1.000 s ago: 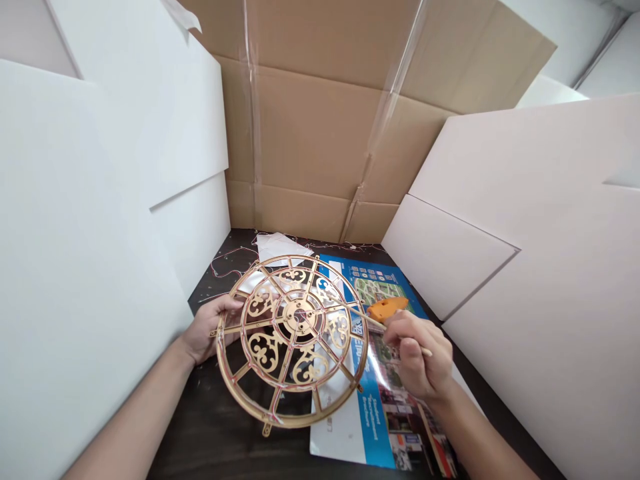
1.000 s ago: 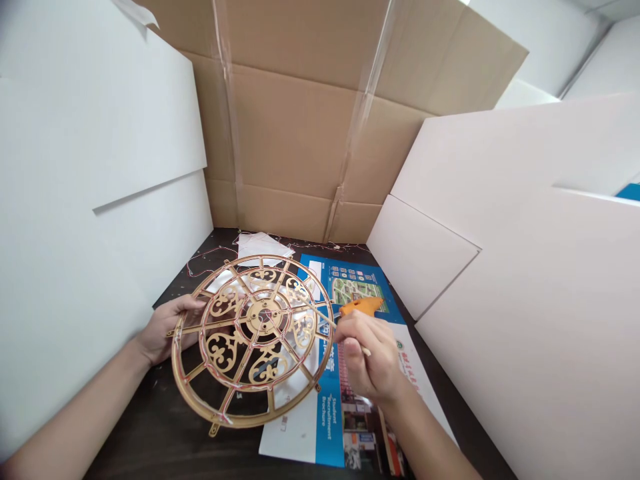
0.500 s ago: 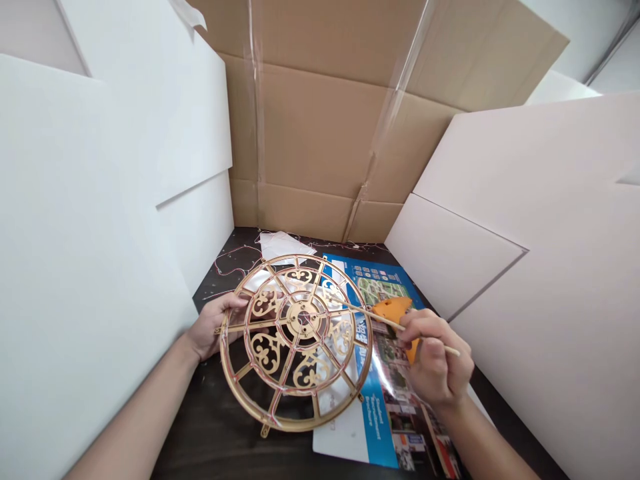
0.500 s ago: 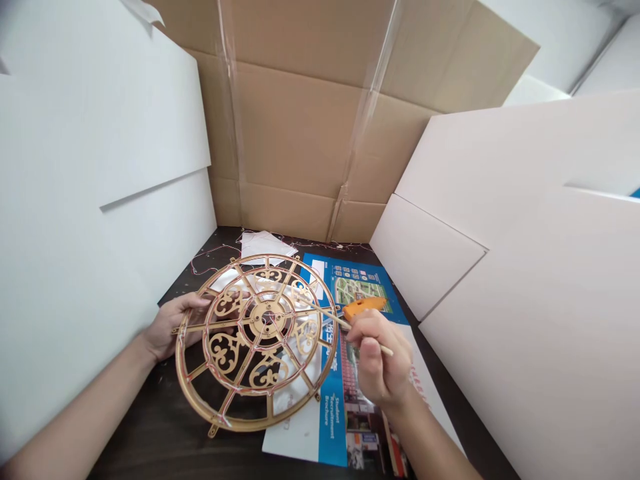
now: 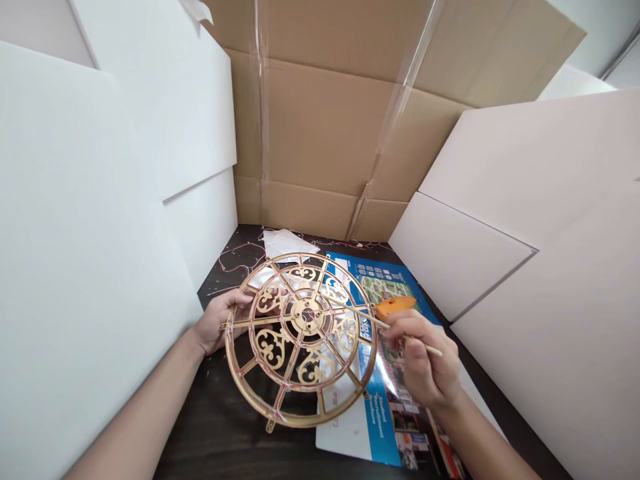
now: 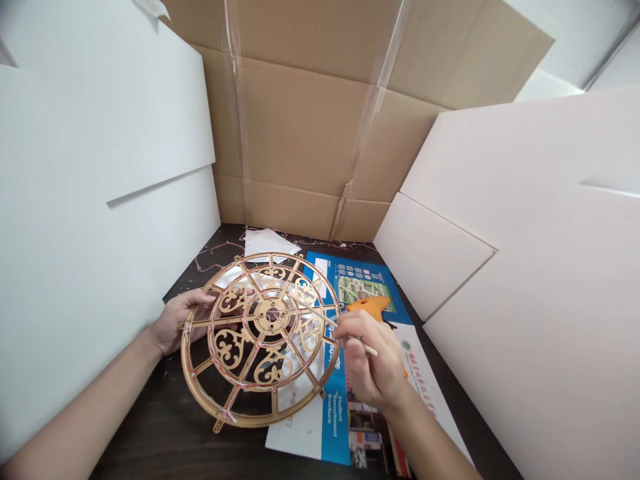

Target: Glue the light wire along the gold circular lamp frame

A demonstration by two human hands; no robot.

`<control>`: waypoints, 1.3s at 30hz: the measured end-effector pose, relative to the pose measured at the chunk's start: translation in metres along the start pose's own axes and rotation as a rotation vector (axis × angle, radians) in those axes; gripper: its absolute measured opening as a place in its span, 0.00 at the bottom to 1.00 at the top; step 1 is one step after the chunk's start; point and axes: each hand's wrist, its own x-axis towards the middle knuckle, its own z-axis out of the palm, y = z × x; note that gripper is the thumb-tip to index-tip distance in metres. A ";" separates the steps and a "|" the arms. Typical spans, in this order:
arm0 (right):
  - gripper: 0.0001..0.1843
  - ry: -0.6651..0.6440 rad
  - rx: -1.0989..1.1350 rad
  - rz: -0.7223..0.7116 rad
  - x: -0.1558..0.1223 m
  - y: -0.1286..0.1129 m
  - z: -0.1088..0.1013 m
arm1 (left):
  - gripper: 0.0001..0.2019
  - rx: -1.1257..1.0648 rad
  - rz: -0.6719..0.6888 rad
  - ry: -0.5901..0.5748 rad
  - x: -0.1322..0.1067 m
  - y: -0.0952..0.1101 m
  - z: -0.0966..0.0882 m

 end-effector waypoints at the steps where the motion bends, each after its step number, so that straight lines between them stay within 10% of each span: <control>1: 0.13 0.006 0.012 0.012 0.000 0.000 0.000 | 0.08 0.003 0.000 -0.004 0.000 0.000 -0.001; 14: 0.15 0.067 -0.009 0.067 -0.004 0.001 0.003 | 0.05 0.013 -0.037 -0.074 0.008 -0.005 -0.008; 21: 0.21 0.141 0.489 0.241 0.001 -0.009 0.011 | 0.05 -0.004 -0.011 -0.066 0.006 -0.006 -0.006; 27: 0.20 0.058 0.457 0.249 -0.005 -0.011 0.015 | 0.05 -0.013 0.004 -0.047 0.009 -0.010 -0.011; 39: 0.18 -0.173 -0.021 -0.193 0.000 -0.027 0.014 | 0.04 -0.040 -0.026 -0.052 0.011 -0.009 -0.010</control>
